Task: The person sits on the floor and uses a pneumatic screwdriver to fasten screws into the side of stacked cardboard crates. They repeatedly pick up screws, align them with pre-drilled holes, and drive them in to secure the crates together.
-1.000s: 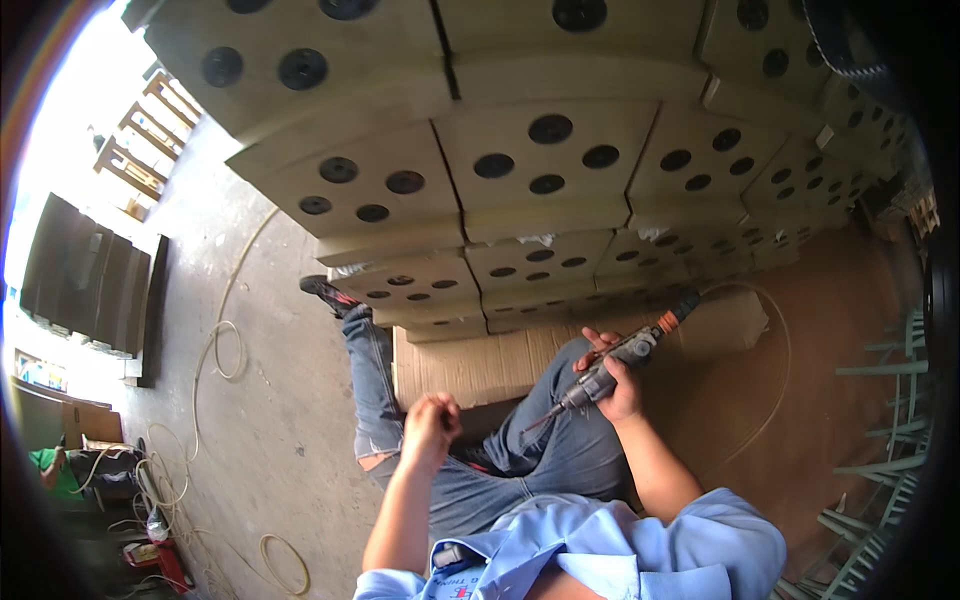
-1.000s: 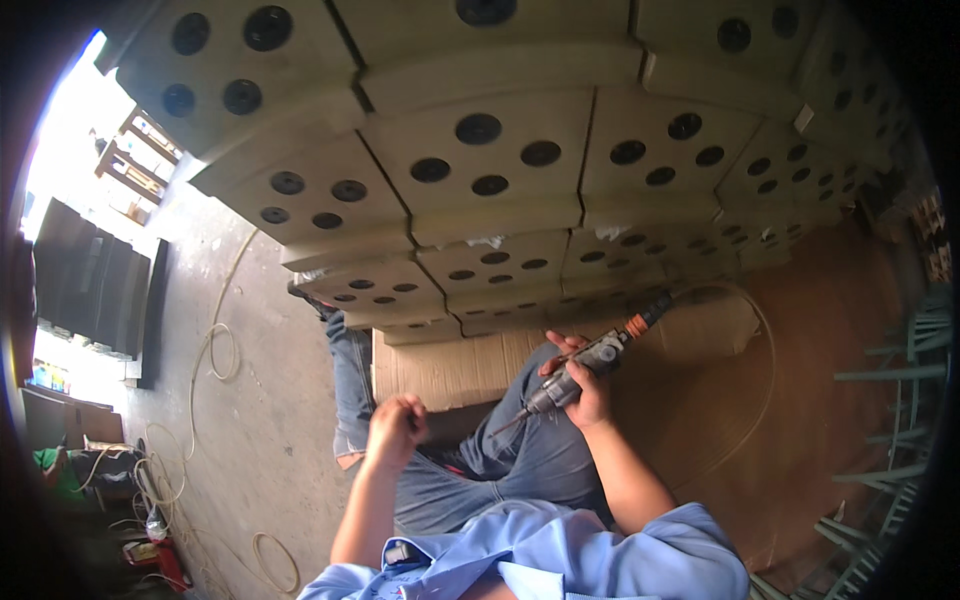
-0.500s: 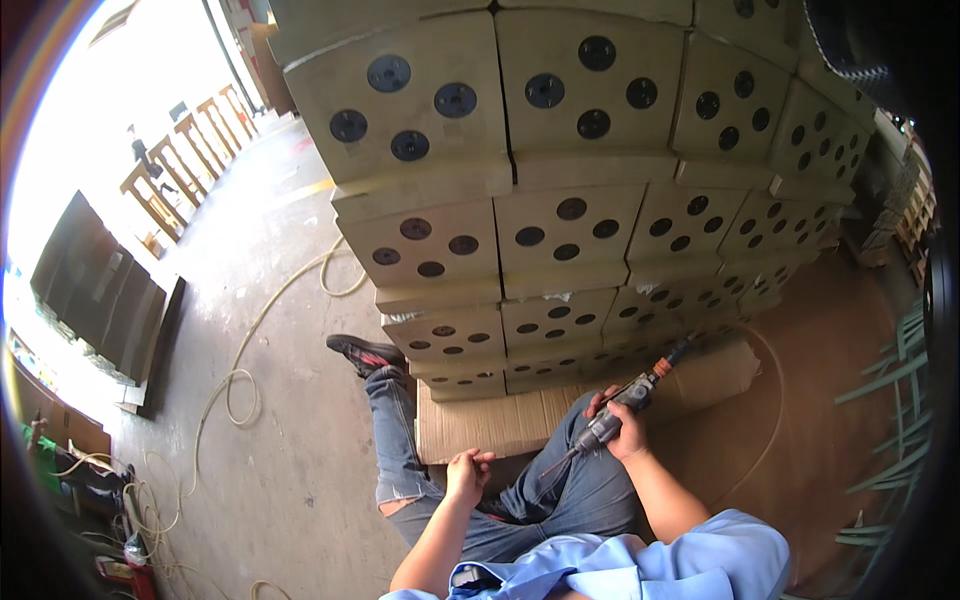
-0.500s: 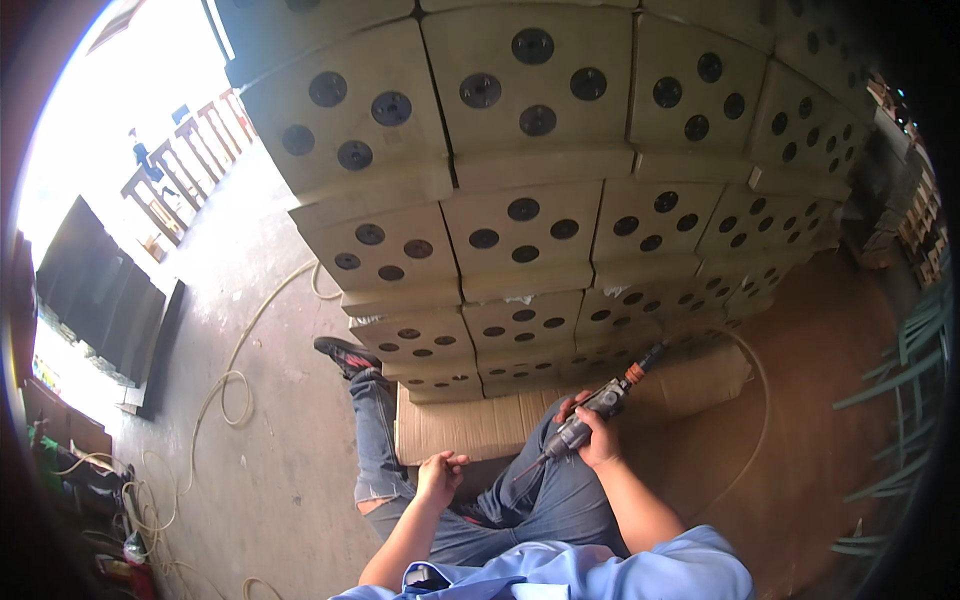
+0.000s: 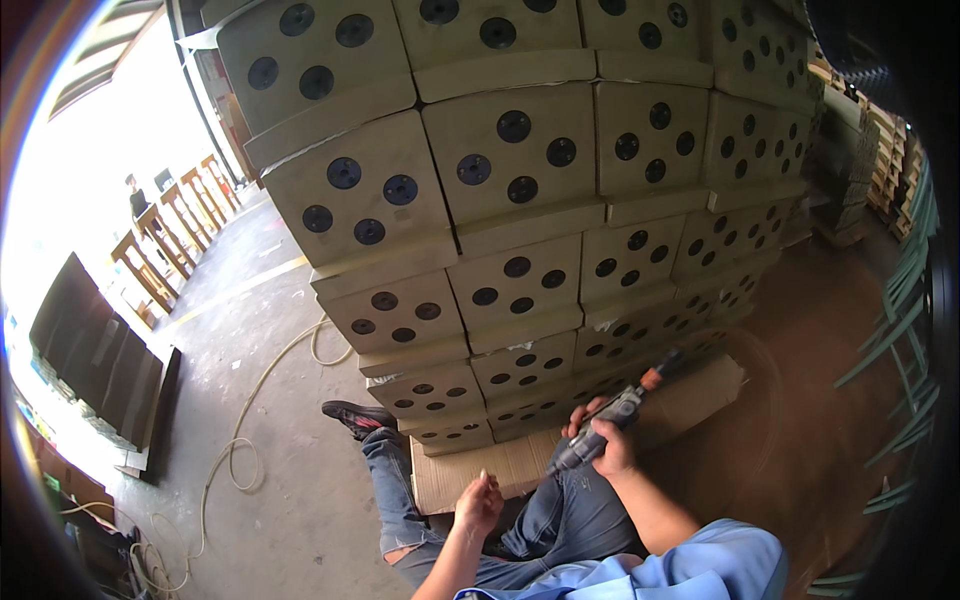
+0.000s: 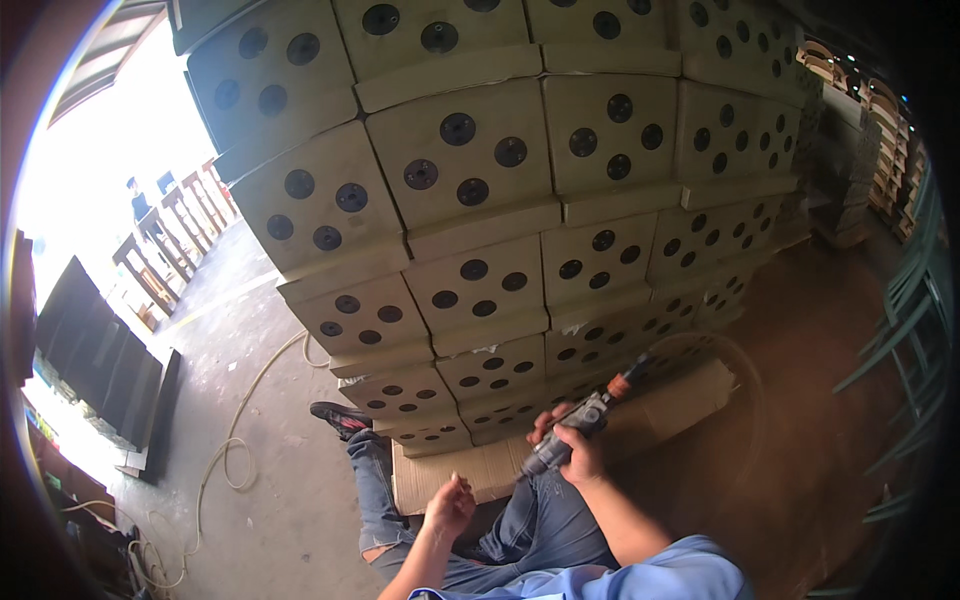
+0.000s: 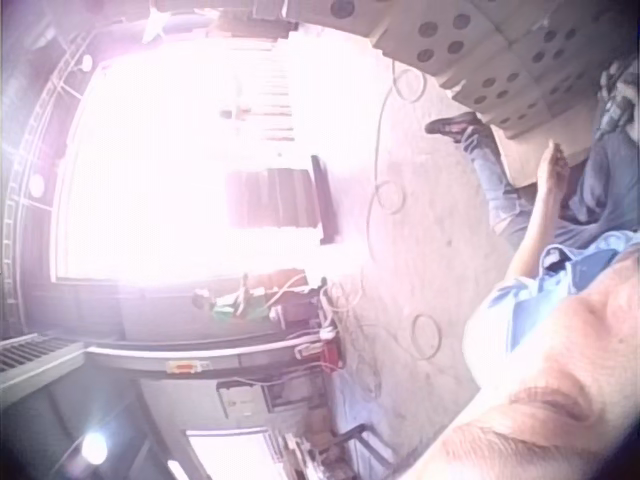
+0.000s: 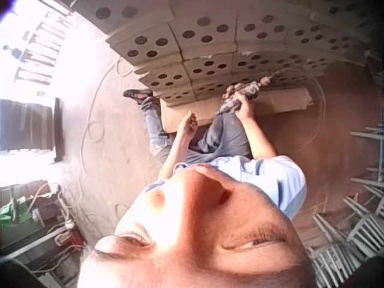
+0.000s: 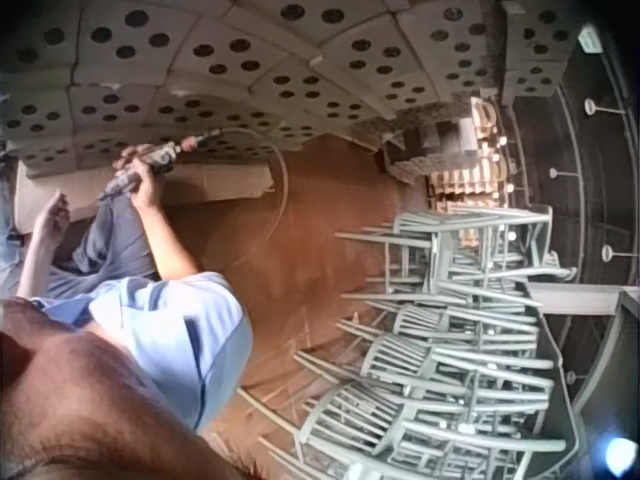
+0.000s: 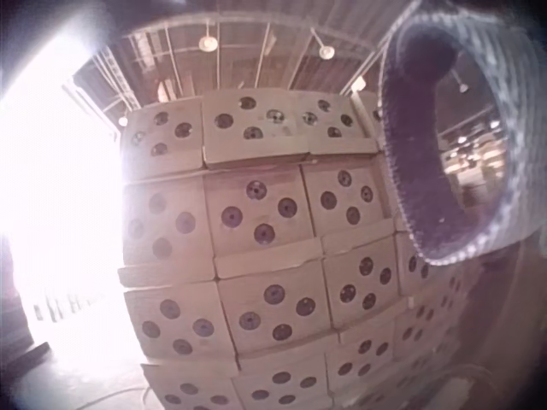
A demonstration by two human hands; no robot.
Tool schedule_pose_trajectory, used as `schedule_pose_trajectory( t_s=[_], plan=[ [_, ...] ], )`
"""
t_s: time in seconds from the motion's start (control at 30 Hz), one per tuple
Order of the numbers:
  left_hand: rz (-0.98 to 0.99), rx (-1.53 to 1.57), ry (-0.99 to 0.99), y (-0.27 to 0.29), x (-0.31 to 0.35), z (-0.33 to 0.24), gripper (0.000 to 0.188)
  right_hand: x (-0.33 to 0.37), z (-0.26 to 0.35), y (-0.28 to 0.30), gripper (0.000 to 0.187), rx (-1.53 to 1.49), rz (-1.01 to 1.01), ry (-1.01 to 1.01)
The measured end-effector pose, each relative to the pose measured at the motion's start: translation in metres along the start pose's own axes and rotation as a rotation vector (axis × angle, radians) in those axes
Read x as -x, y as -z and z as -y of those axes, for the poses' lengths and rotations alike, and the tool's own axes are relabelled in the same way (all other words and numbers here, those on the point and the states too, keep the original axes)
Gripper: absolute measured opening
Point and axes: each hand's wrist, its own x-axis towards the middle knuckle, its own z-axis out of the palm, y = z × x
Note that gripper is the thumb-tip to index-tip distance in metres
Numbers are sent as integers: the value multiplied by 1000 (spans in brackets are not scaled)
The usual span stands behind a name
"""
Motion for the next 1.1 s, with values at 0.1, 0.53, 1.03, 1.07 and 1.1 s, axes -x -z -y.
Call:
schedule_pose_trajectory(
  t_s=[0.1,0.53,1.03,1.07,1.1],
  plan=[
    [52,-115,-168,-97,8,-41,27,-24,44,-79,39,72,247,323],
    [370,84,-371,-294,62,-104,29,-15,106,-195,41,397,630,1100],
    [369,-47,-310,-339,57,-111,33,-36,132,-199,40,515,871,1280],
    [386,-59,-295,-351,55,-113,34,-37,136,-203,40,542,859,1343],
    [403,-72,-280,-366,53,-115,34,-39,140,-209,40,569,847,1407]
  ],
)
